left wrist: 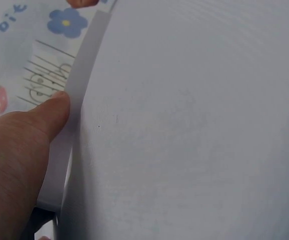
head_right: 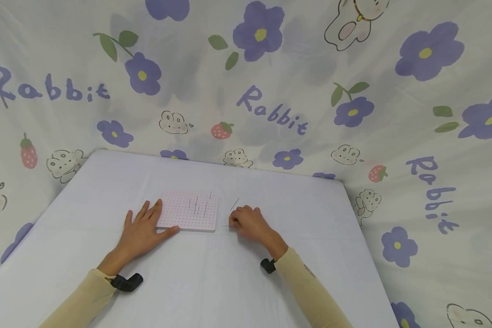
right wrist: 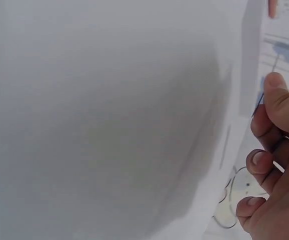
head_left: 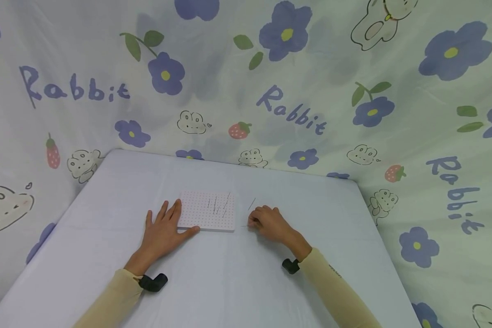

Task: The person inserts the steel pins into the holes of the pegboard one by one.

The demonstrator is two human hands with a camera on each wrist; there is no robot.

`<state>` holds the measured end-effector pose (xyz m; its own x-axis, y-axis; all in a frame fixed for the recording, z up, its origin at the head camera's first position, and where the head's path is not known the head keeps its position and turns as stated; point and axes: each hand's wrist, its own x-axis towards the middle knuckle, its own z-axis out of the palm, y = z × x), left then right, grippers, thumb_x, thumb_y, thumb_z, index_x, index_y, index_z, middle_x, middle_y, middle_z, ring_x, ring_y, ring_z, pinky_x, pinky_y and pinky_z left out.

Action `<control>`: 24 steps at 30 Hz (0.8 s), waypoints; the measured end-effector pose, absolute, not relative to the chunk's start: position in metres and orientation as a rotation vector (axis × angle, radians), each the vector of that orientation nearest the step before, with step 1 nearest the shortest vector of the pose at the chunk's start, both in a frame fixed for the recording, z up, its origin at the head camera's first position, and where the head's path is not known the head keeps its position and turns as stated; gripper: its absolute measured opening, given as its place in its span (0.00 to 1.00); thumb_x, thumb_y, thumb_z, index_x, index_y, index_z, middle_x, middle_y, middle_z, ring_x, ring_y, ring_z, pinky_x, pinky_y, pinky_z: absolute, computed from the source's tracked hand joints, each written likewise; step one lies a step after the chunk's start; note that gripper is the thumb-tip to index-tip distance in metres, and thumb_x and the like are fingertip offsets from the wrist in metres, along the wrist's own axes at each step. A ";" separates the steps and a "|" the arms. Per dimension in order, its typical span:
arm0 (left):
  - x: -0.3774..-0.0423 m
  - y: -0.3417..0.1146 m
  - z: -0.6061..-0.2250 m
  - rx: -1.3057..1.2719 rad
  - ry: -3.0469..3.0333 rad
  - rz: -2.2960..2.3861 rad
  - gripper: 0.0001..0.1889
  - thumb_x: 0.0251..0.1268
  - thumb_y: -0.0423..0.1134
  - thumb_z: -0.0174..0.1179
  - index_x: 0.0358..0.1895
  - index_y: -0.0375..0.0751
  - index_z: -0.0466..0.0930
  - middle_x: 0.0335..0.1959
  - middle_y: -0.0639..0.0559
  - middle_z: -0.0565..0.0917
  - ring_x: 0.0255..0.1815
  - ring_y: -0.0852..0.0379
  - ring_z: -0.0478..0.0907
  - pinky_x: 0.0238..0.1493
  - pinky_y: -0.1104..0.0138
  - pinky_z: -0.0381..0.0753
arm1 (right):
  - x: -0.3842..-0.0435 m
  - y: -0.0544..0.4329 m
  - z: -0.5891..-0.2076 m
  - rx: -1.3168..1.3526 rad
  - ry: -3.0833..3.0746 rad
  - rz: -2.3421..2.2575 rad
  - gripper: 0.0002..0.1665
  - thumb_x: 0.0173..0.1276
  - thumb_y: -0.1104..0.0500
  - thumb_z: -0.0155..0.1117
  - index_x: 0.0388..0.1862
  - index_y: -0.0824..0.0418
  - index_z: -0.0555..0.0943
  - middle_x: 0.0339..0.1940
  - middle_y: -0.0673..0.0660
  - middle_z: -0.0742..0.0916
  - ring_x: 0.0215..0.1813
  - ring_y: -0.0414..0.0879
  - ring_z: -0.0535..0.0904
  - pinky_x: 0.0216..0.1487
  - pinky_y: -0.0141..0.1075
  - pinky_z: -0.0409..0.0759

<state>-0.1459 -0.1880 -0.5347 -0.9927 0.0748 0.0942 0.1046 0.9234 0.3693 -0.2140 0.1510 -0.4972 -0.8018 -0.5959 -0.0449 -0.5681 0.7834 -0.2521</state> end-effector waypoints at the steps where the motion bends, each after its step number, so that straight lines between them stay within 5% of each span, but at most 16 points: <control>1: -0.146 -0.188 -0.535 -0.139 -3.004 -0.580 0.61 0.59 0.77 0.54 0.80 0.31 0.48 0.79 0.33 0.56 0.81 0.31 0.45 0.71 0.30 0.33 | -0.214 0.149 -0.495 -0.934 2.848 -0.363 0.06 0.74 0.53 0.65 0.34 0.45 0.81 0.34 0.38 0.81 0.40 0.40 0.73 0.44 0.42 0.68; 10: -0.146 -0.187 -0.533 -0.134 -3.007 -0.575 0.61 0.59 0.77 0.55 0.80 0.31 0.48 0.78 0.32 0.57 0.80 0.31 0.46 0.71 0.29 0.34 | -0.211 0.129 -0.479 -0.965 2.776 -0.661 0.09 0.76 0.52 0.60 0.39 0.54 0.82 0.34 0.44 0.85 0.40 0.41 0.73 0.49 0.46 0.67; 24: -0.145 -0.186 -0.532 -0.130 -3.010 -0.566 0.61 0.59 0.77 0.54 0.79 0.30 0.48 0.78 0.31 0.57 0.80 0.30 0.46 0.71 0.29 0.34 | -0.201 0.101 -0.477 -1.030 2.793 -0.735 0.04 0.73 0.50 0.65 0.39 0.48 0.83 0.37 0.39 0.87 0.43 0.44 0.80 0.59 0.52 0.69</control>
